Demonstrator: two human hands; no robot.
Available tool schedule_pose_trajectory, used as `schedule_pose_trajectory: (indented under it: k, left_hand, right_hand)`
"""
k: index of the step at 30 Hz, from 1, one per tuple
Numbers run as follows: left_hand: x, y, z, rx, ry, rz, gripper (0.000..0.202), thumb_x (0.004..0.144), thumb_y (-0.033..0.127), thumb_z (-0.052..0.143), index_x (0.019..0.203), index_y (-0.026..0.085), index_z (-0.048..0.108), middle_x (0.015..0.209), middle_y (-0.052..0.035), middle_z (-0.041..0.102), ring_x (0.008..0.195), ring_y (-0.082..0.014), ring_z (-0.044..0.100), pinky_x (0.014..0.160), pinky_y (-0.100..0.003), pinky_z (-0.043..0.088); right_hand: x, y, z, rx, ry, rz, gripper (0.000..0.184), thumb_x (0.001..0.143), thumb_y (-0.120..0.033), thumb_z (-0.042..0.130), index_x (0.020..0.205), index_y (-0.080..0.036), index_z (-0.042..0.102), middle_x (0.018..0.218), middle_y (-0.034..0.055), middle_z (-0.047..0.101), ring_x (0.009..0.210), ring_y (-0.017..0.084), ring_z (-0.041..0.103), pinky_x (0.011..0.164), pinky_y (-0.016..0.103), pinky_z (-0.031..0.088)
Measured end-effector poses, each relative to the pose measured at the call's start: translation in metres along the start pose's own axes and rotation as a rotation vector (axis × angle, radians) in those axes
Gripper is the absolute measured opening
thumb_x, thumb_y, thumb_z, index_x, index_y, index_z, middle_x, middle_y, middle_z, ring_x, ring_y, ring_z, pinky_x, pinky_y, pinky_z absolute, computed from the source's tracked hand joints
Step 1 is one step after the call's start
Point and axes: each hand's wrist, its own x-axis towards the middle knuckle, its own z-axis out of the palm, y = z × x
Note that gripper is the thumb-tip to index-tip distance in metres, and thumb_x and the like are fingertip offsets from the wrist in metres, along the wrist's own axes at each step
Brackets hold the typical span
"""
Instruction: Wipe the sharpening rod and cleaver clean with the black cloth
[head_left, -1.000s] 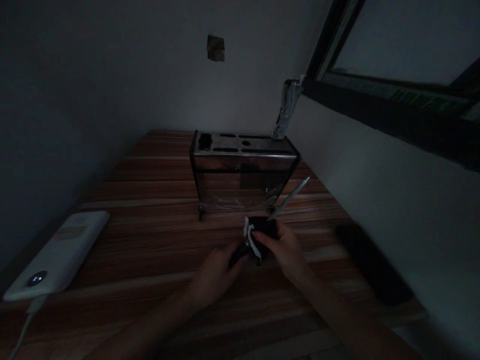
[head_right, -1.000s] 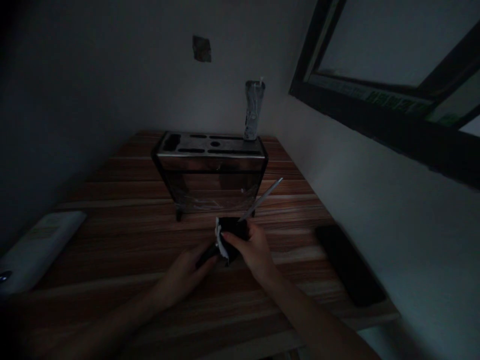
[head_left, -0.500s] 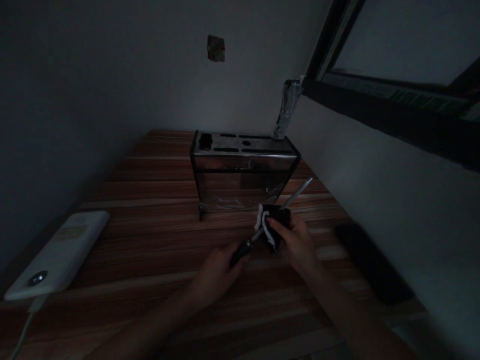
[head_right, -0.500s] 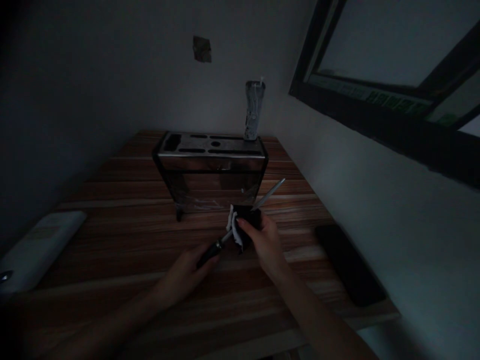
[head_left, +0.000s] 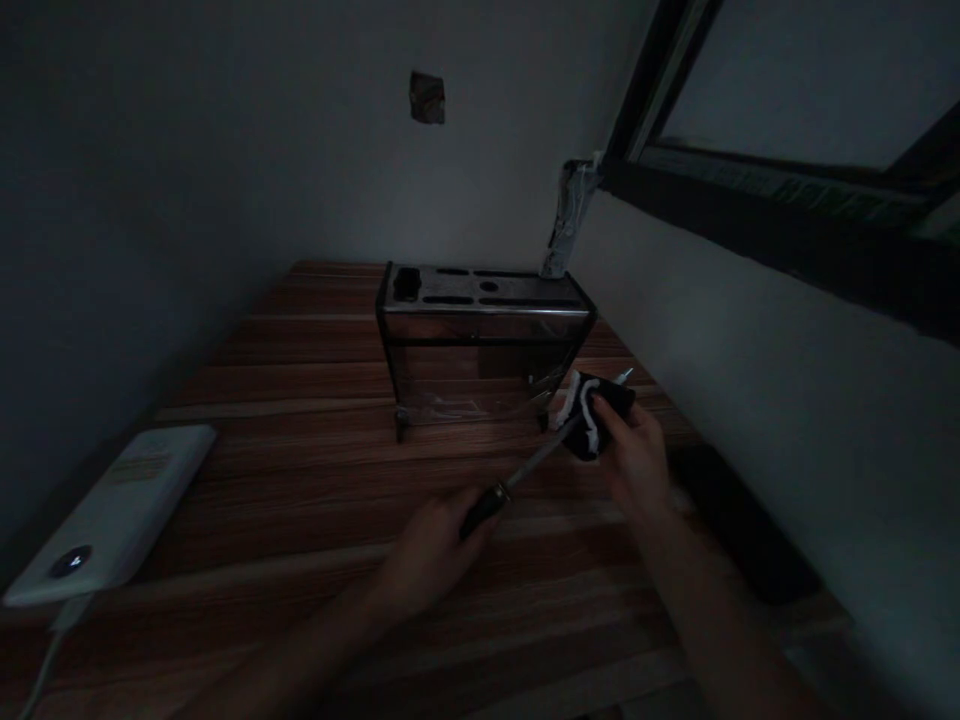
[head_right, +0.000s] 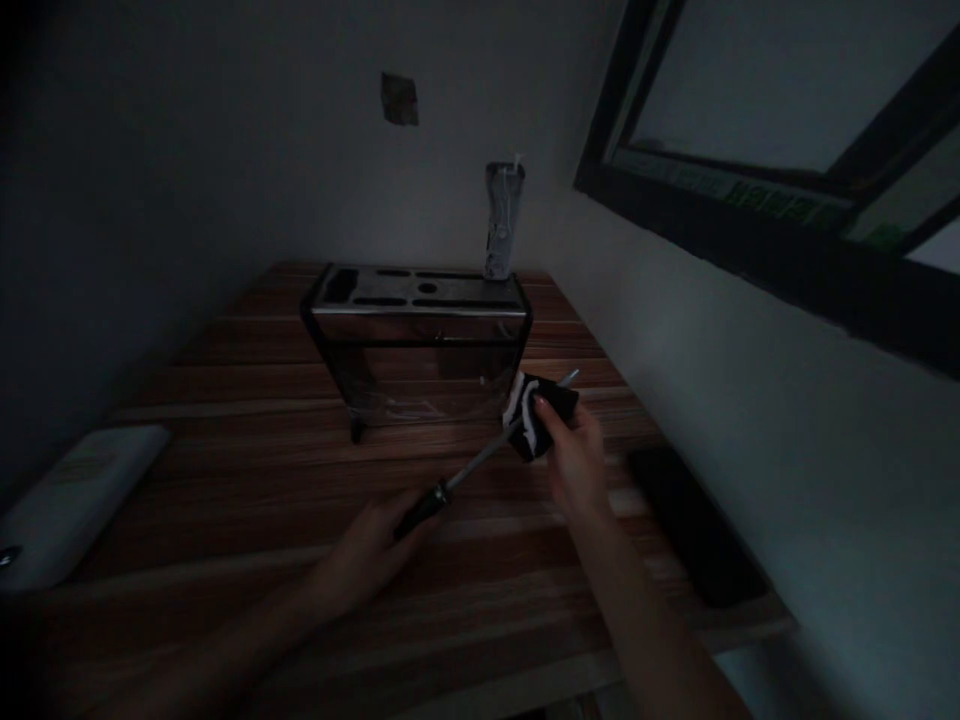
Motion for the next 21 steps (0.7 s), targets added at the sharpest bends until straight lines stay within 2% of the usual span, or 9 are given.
schedule_pose_trajectory:
  k: [11,21]
  left_hand:
    - [-0.001,-0.001,0.002,0.059,0.002,0.017,0.018,0.084,0.029,0.044,0.092,0.02,0.058,0.083,-0.0026,0.064,0.073,-0.0168,0.06,0.064,-0.025,0.043]
    - [-0.002,-0.001,0.002,0.047,-0.005,0.035,0.018,0.085,0.027,0.044,0.096,0.021,0.057,0.086,-0.0023,0.064,0.076,-0.0168,0.061,0.067,-0.024,0.044]
  right_hand:
    - [0.02,-0.011,-0.014,0.085,0.148,-0.126,0.019,0.059,-0.023,0.074,0.077,-0.019,0.068,0.078,-0.0026,0.07,0.073,0.013,0.064,0.072,0.027,0.05]
    - [0.021,-0.009,-0.014,0.108,0.178,-0.178,0.02,0.06,-0.026,0.074,0.078,-0.019,0.068,0.076,-0.0025,0.069,0.07,0.012,0.064,0.067,0.025,0.051]
